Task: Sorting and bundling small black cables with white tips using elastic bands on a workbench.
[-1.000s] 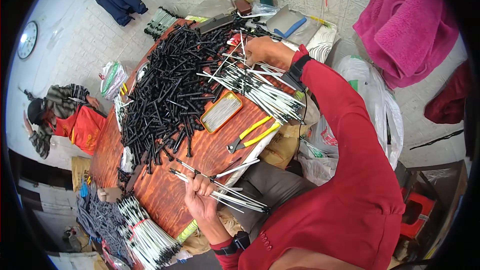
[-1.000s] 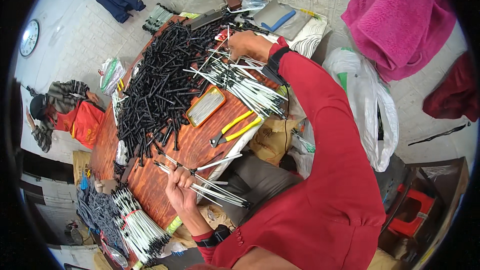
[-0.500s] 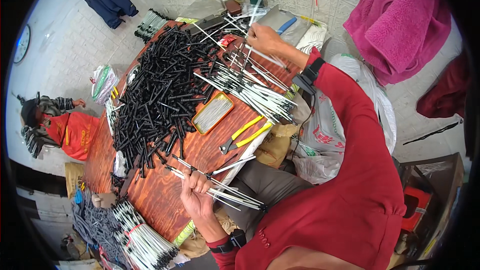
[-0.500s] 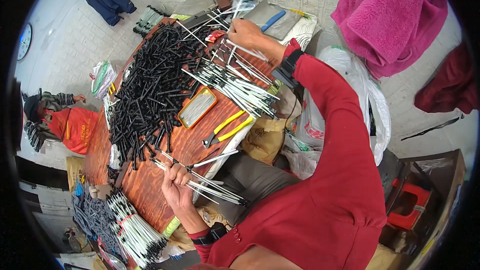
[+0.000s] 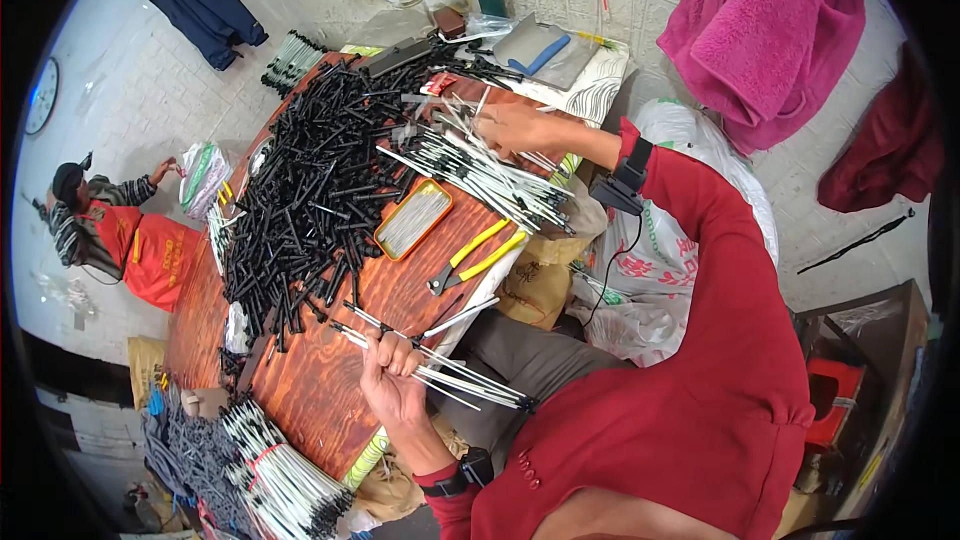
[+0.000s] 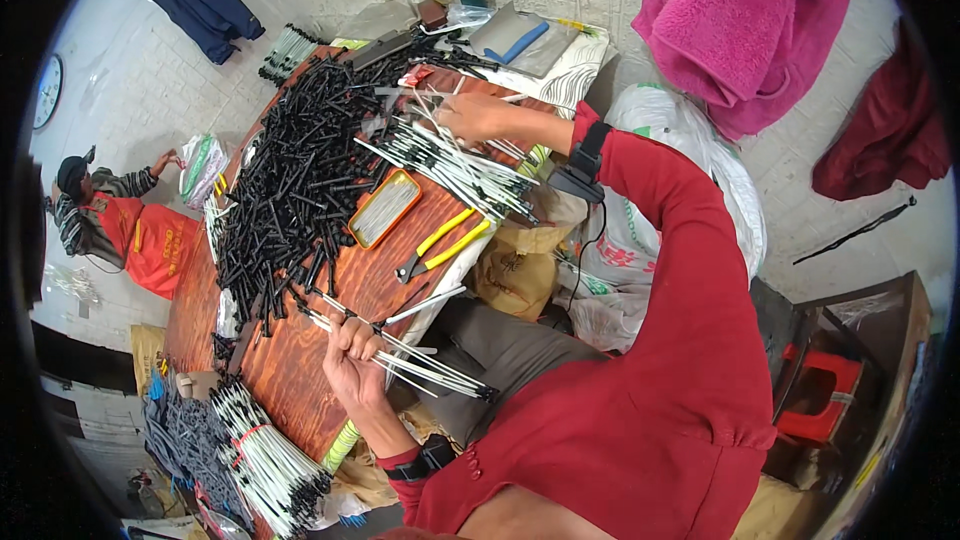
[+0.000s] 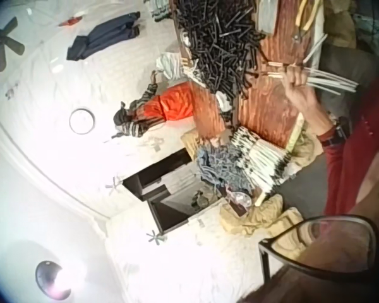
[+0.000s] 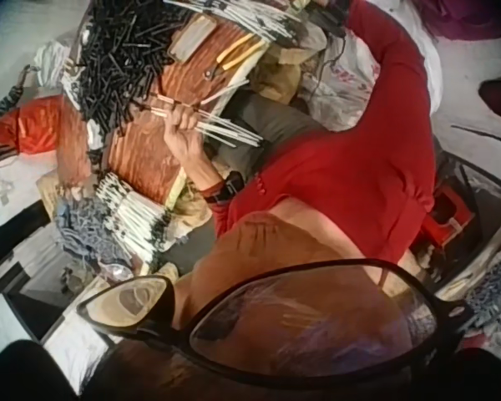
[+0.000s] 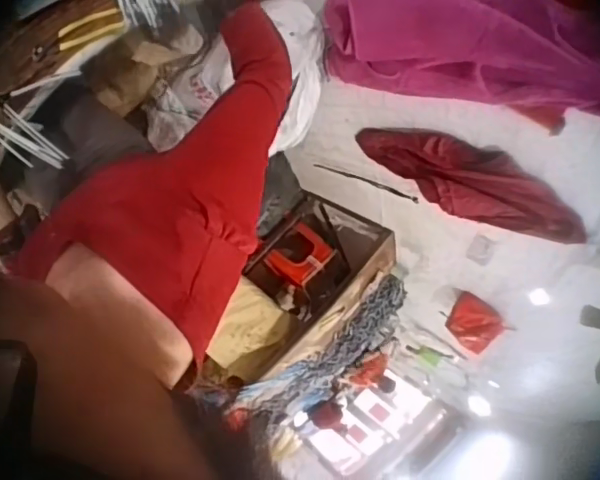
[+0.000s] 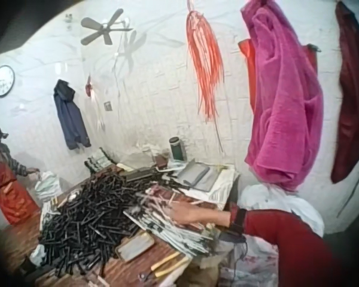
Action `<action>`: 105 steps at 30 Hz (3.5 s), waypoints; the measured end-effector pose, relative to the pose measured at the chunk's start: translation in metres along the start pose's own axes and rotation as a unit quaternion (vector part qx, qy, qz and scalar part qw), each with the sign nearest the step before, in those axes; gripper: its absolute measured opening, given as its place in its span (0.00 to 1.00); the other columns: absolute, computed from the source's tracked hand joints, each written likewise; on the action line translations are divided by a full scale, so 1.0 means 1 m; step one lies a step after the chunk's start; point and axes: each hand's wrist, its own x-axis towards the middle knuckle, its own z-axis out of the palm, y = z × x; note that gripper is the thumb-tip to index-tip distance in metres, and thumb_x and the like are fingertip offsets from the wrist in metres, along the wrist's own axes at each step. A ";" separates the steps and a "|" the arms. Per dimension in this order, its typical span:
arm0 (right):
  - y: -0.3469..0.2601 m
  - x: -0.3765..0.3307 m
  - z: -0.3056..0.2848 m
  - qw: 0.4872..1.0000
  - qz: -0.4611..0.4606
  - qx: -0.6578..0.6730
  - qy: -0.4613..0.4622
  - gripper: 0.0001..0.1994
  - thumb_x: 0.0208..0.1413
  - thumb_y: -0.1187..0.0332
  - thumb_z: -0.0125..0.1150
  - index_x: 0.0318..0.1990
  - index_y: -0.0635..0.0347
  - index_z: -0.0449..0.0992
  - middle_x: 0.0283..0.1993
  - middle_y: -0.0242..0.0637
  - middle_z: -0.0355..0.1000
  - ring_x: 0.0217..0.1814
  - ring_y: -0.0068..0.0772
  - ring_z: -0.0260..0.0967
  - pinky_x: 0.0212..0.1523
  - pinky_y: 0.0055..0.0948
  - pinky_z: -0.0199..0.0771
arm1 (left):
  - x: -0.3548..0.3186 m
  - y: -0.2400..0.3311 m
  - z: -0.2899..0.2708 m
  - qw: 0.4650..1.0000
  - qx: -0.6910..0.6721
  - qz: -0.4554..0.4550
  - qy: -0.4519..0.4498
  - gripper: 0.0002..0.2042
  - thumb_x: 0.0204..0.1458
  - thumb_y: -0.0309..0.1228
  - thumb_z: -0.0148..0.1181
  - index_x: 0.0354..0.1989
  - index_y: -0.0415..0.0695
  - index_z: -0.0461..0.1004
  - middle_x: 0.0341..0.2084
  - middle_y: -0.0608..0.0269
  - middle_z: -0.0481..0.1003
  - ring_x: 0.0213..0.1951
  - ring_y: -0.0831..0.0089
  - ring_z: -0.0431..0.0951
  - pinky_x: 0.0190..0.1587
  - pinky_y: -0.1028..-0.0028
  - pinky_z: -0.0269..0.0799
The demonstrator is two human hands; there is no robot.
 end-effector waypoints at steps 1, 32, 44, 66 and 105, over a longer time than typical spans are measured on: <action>0.003 -0.001 -0.003 0.989 -0.043 -0.136 0.038 0.13 0.59 0.59 0.53 0.39 0.59 0.76 0.35 0.38 0.76 0.35 0.41 0.76 0.33 0.39 0.76 | -0.002 0.001 -0.001 1.000 0.001 -0.001 0.000 0.10 0.68 0.31 0.43 0.45 0.39 0.70 0.22 0.70 0.60 0.23 0.79 0.58 0.27 0.78 0.58; 0.058 0.018 -0.041 0.882 -0.182 -0.305 0.309 0.08 0.57 0.63 0.56 0.37 0.57 0.70 0.33 0.50 0.73 0.37 0.58 0.71 0.36 0.51 0.67 | -0.001 -0.010 -0.001 0.996 0.064 0.011 0.056 0.02 0.61 0.27 0.50 0.40 0.44 0.66 0.20 0.75 0.57 0.23 0.82 0.58 0.25 0.81 0.56; 0.006 0.048 -0.029 0.841 -0.283 -0.267 0.377 0.07 0.56 0.66 0.57 0.39 0.57 0.70 0.32 0.47 0.73 0.36 0.56 0.73 0.35 0.48 0.69 | 0.003 0.000 -0.007 0.996 0.067 0.016 0.062 0.05 0.57 0.24 0.51 0.41 0.43 0.67 0.21 0.74 0.58 0.22 0.82 0.58 0.24 0.81 0.55; 0.051 0.035 -0.078 0.761 -0.226 -0.538 0.285 0.06 0.55 0.76 0.46 0.40 0.59 0.64 0.31 0.50 0.72 0.35 0.59 0.73 0.32 0.55 0.68 | -0.009 -0.006 -0.006 0.999 0.044 0.024 0.013 0.03 0.64 0.29 0.47 0.39 0.44 0.66 0.20 0.75 0.56 0.22 0.83 0.56 0.25 0.82 0.55; 0.068 0.002 -0.027 0.760 -0.335 -0.529 0.171 0.09 0.48 0.65 0.64 0.38 0.50 0.79 0.38 0.36 0.72 0.38 0.47 0.71 0.38 0.42 0.70 | -0.009 -0.010 -0.007 1.000 0.004 0.002 0.017 0.07 0.67 0.31 0.46 0.44 0.42 0.69 0.22 0.73 0.58 0.23 0.82 0.57 0.26 0.80 0.56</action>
